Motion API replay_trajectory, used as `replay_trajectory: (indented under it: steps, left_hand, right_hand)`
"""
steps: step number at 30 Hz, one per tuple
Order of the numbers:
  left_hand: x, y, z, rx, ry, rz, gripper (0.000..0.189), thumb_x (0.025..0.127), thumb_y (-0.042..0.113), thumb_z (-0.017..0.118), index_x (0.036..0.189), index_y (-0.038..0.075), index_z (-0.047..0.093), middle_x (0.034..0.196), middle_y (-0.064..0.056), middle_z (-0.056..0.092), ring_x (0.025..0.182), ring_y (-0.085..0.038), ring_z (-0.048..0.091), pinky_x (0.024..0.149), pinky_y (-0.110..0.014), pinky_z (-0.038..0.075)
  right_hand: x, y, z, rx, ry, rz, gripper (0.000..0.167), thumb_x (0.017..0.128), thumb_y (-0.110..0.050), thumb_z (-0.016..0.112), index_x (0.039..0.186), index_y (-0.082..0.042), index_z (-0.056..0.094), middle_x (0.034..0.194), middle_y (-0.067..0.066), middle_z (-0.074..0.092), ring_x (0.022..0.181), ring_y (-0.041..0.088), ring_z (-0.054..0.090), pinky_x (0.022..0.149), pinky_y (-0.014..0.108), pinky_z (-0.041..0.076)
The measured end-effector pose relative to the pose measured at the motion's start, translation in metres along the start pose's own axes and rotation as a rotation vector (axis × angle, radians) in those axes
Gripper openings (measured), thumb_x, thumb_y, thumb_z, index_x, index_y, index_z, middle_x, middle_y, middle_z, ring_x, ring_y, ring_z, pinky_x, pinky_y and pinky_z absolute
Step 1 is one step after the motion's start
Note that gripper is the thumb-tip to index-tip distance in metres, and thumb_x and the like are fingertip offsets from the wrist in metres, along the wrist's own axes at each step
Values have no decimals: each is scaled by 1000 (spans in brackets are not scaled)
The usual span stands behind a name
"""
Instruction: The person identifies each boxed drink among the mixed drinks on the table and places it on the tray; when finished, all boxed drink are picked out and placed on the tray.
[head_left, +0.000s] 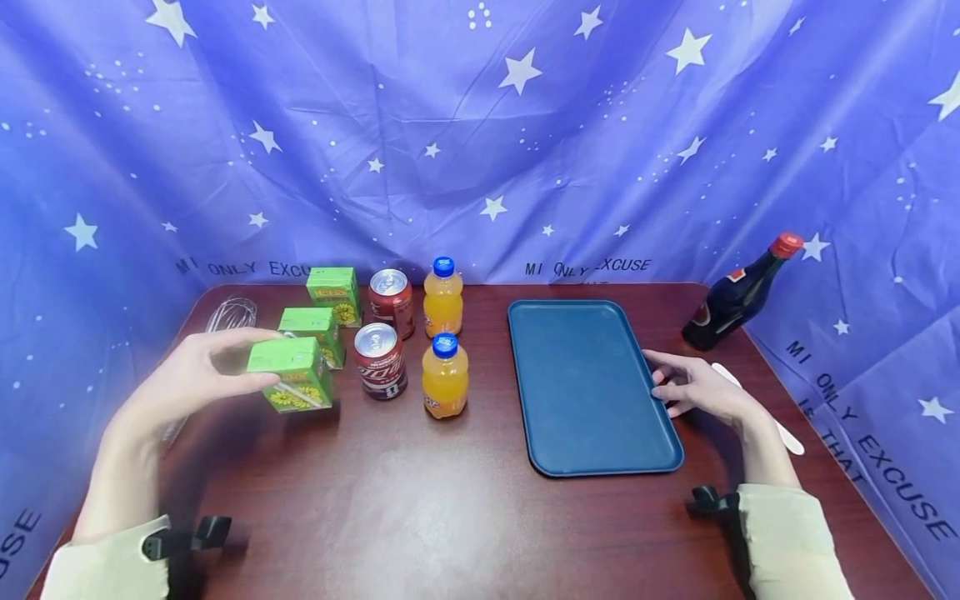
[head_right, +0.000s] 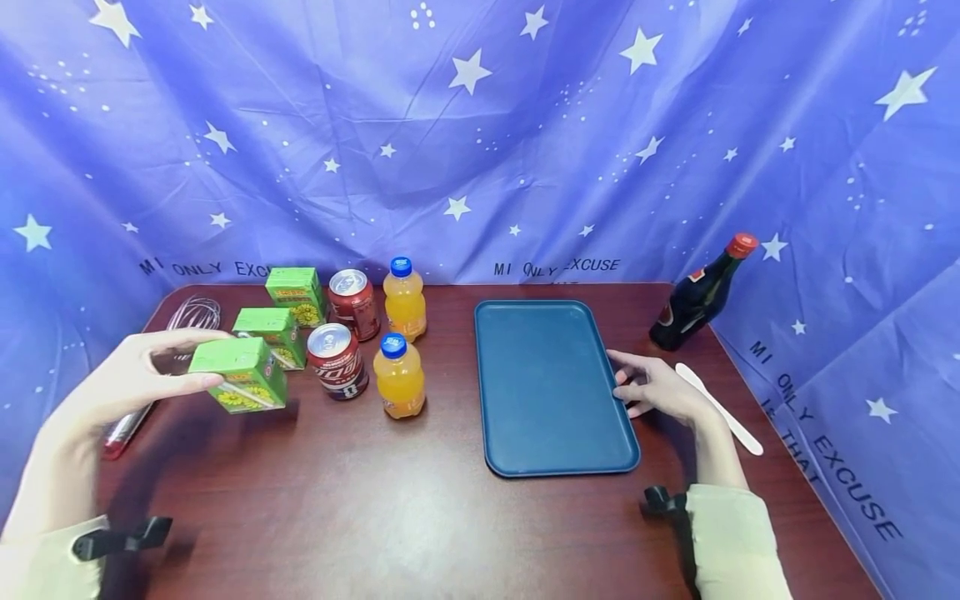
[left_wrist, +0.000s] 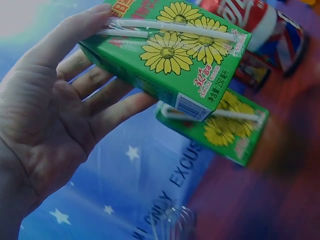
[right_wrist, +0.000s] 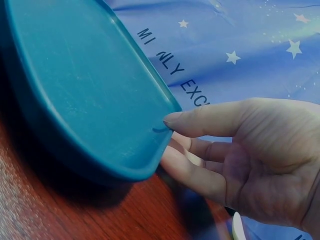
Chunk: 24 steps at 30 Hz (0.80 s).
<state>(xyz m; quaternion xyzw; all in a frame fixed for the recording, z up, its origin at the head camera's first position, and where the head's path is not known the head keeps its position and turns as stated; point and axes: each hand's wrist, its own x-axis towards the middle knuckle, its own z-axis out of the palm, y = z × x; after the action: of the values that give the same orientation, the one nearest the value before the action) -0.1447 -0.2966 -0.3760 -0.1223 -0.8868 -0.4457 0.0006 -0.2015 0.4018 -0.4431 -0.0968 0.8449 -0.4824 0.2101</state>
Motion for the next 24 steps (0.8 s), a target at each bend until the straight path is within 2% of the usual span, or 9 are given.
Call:
replay_trajectory:
  steps: [2, 8, 19, 24]
  left_hand:
    - [1, 7, -2, -1, 1, -1, 51, 86, 16, 84, 134, 15, 67, 114, 15, 72, 104, 1, 62, 83, -14, 51]
    - [8, 29, -7, -52, 16, 10, 53, 85, 9, 84, 134, 14, 67, 113, 12, 72, 96, -6, 68, 76, -22, 58]
    - [21, 66, -9, -90, 6, 1, 49, 88, 16, 82, 134, 17, 66, 121, 5, 73, 103, -7, 68, 79, -22, 59]
    - [32, 79, -11, -56, 22, -11, 49, 87, 18, 84, 133, 20, 67, 113, 12, 75, 98, -6, 71, 79, -20, 57]
  right_hand:
    - [0, 0, 0, 1, -2, 1, 76, 98, -7, 67, 161, 0, 26, 108, 15, 54, 82, 9, 69, 69, 40, 65]
    - [1, -1, 0, 2, -7, -1, 75, 98, -6, 66, 161, 0, 26, 109, 14, 54, 82, 9, 68, 69, 40, 65]
    - [0, -1, -1, 5, -2, -8, 76, 98, -5, 66, 161, 2, 25, 108, 16, 53, 81, 9, 68, 69, 40, 65]
    - [0, 0, -1, 9, -2, -9, 76, 97, -5, 67, 161, 1, 26, 108, 15, 53, 81, 9, 68, 69, 40, 65]
